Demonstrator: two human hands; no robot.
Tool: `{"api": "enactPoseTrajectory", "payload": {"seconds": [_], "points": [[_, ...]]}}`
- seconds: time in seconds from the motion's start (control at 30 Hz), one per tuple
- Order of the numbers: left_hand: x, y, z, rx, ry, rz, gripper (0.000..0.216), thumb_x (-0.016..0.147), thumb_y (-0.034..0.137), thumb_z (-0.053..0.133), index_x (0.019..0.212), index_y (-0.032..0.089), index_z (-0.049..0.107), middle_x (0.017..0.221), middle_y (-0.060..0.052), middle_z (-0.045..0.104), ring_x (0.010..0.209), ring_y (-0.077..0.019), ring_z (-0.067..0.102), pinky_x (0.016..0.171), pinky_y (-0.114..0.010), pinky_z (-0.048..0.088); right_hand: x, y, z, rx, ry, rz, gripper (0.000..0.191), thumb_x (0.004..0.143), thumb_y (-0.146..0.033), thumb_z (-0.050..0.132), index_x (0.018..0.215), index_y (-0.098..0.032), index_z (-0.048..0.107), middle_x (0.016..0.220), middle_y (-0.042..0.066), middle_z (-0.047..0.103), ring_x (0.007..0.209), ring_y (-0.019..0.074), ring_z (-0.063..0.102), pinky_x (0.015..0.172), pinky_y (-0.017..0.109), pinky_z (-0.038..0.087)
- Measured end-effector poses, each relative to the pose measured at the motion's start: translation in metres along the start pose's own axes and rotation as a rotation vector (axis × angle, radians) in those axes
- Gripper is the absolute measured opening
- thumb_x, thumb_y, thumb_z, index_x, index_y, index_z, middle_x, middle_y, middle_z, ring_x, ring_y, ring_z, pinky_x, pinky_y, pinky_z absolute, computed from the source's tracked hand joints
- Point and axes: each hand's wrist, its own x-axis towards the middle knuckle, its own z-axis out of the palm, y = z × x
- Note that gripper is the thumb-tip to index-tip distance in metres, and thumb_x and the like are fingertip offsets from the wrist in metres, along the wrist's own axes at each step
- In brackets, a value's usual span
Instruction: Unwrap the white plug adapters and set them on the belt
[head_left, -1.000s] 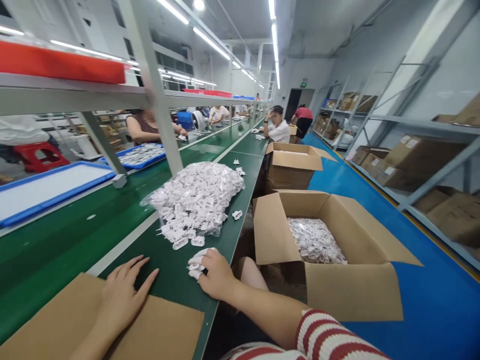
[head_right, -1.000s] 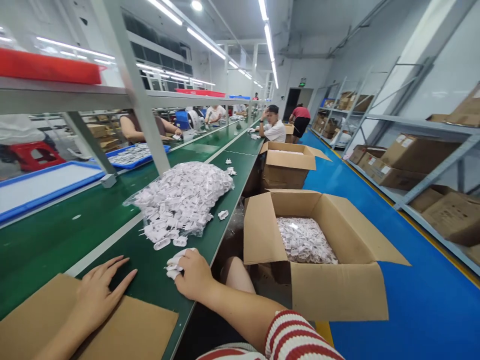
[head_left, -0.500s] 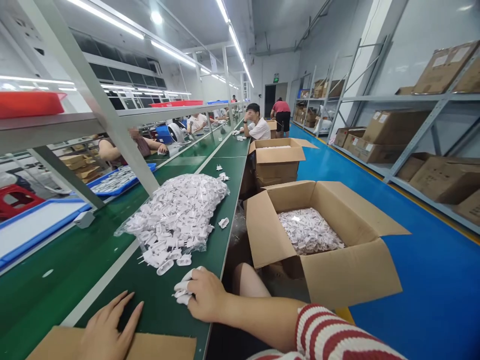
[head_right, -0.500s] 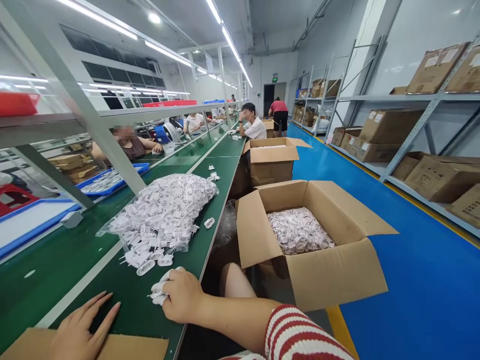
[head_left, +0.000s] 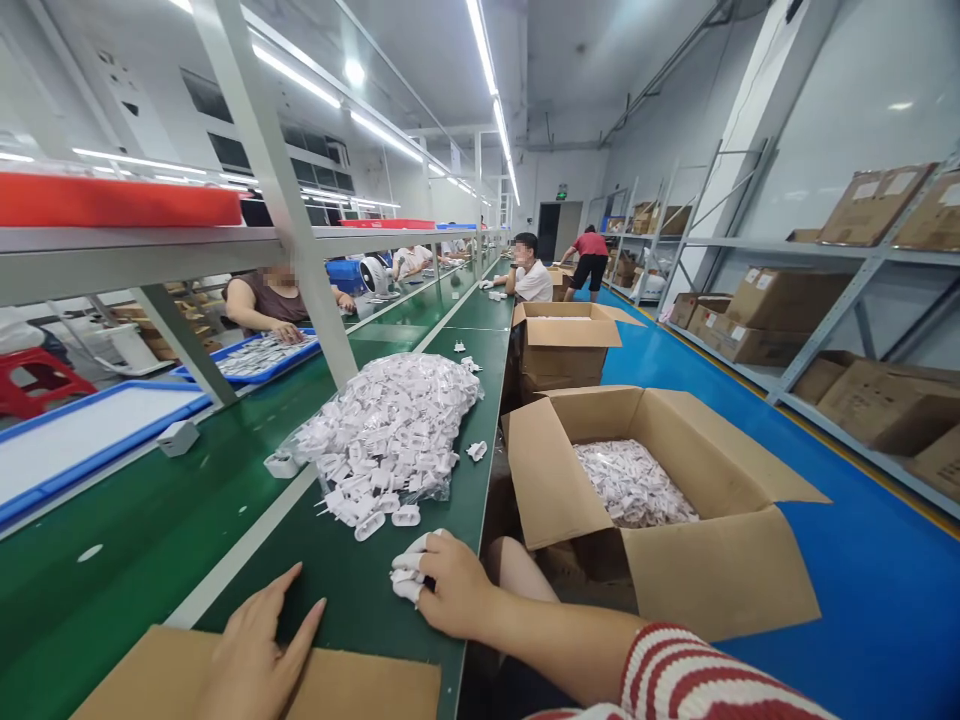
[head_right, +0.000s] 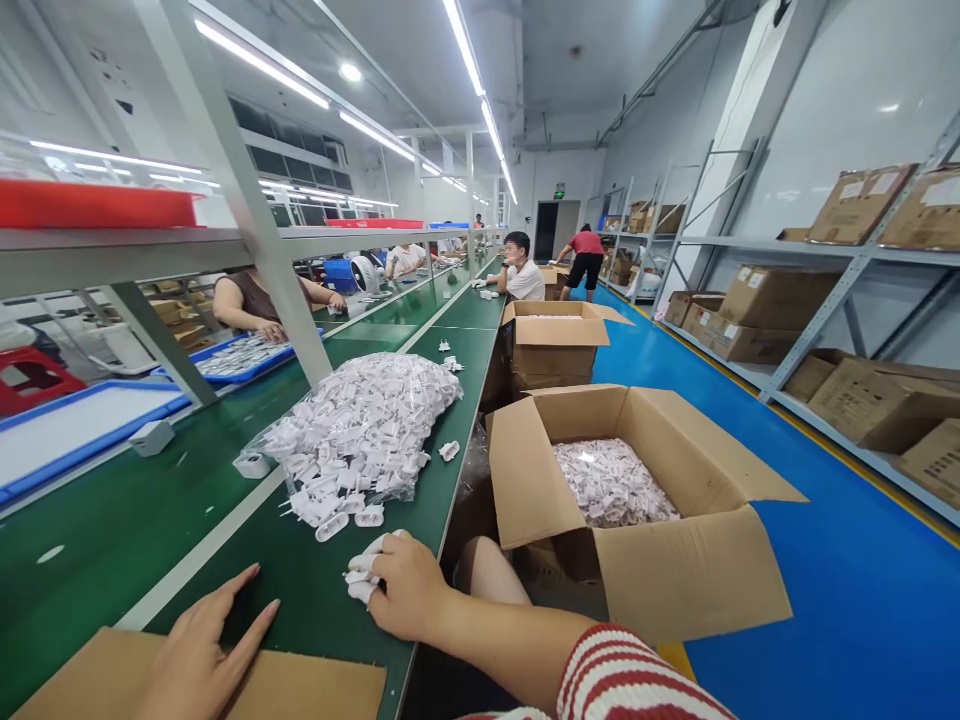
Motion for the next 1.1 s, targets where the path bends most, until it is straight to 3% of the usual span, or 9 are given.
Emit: {"api": "enactPoseTrajectory", "payload": {"seconds": [0.17, 0.43, 0.6, 0.83, 0.93, 1.03, 1.1], "points": [[-0.005, 0.000, 0.007, -0.046, 0.023, 0.024, 0.065, 0.089, 0.069, 0.050, 0.138, 0.029, 0.065, 0.139, -0.012, 0.070, 0.136, -0.0420, 0.059, 0.105, -0.061, 0.058, -0.003, -0.002, -0.001, 0.027, 0.007, 0.003, 0.027, 0.101, -0.039, 0.067, 0.121, -0.026, 0.081, 0.109, 0.009, 0.077, 0.099, 0.0254, 0.069, 0.089, 0.040, 0.055], [-0.012, 0.003, 0.006, -0.040, 0.010, 0.013, 0.058, 0.093, 0.065, 0.051, 0.137, 0.031, 0.067, 0.145, -0.010, 0.068, 0.140, -0.0394, 0.056, 0.112, -0.060, 0.054, -0.003, -0.005, -0.009, 0.072, -0.021, 0.032, 0.027, 0.102, -0.042, 0.068, 0.119, -0.028, 0.082, 0.110, 0.008, 0.078, 0.098, 0.0250, 0.068, 0.089, 0.040, 0.054], [-0.010, 0.007, 0.003, -0.043, 0.017, 0.006, 0.057, 0.093, 0.065, 0.051, 0.134, 0.029, 0.069, 0.145, -0.009, 0.067, 0.139, -0.0392, 0.056, 0.095, -0.053, 0.062, -0.002, -0.004, -0.008, 0.085, -0.024, 0.038, 0.026, 0.101, -0.042, 0.068, 0.117, -0.027, 0.083, 0.109, 0.008, 0.078, 0.096, 0.0239, 0.067, 0.087, 0.039, 0.054], [-0.006, 0.011, -0.001, -0.047, 0.020, -0.038, 0.060, 0.090, 0.064, 0.056, 0.132, 0.024, 0.072, 0.145, -0.012, 0.068, 0.137, -0.0389, 0.056, 0.089, -0.045, 0.062, -0.002, -0.003, -0.007, 0.100, -0.006, 0.014, 0.024, 0.097, -0.032, 0.071, 0.118, -0.025, 0.083, 0.106, 0.008, 0.077, 0.099, 0.0234, 0.069, 0.090, 0.037, 0.055], [0.005, 0.013, -0.009, -0.077, 0.019, -0.104, 0.062, 0.087, 0.064, 0.057, 0.130, 0.021, 0.072, 0.137, -0.011, 0.073, 0.128, -0.0369, 0.065, 0.086, -0.044, 0.064, 0.000, -0.001, -0.007, 0.078, -0.027, 0.010, 0.025, 0.096, -0.028, 0.072, 0.119, -0.025, 0.083, 0.106, 0.008, 0.077, 0.099, 0.0237, 0.069, 0.090, 0.037, 0.055], [0.019, 0.017, -0.025, -0.061, 0.073, -0.152, 0.061, 0.091, 0.056, 0.054, 0.128, 0.011, 0.071, 0.128, -0.015, 0.077, 0.117, -0.0334, 0.071, 0.098, -0.046, 0.062, -0.002, 0.001, -0.008, 0.082, -0.061, 0.005, 0.026, 0.097, -0.027, 0.071, 0.121, -0.027, 0.082, 0.110, 0.008, 0.077, 0.101, 0.0248, 0.068, 0.092, 0.038, 0.055], [0.027, 0.017, -0.039, -0.008, 0.136, -0.191, 0.061, 0.096, 0.050, 0.050, 0.131, 0.004, 0.069, 0.136, -0.017, 0.072, 0.129, -0.0354, 0.063, 0.116, -0.052, 0.050, -0.006, 0.003, -0.010, 0.088, -0.071, 0.013, 0.028, 0.098, -0.026, 0.068, 0.123, -0.025, 0.081, 0.112, 0.009, 0.076, 0.105, 0.0261, 0.067, 0.095, 0.040, 0.055]]}}
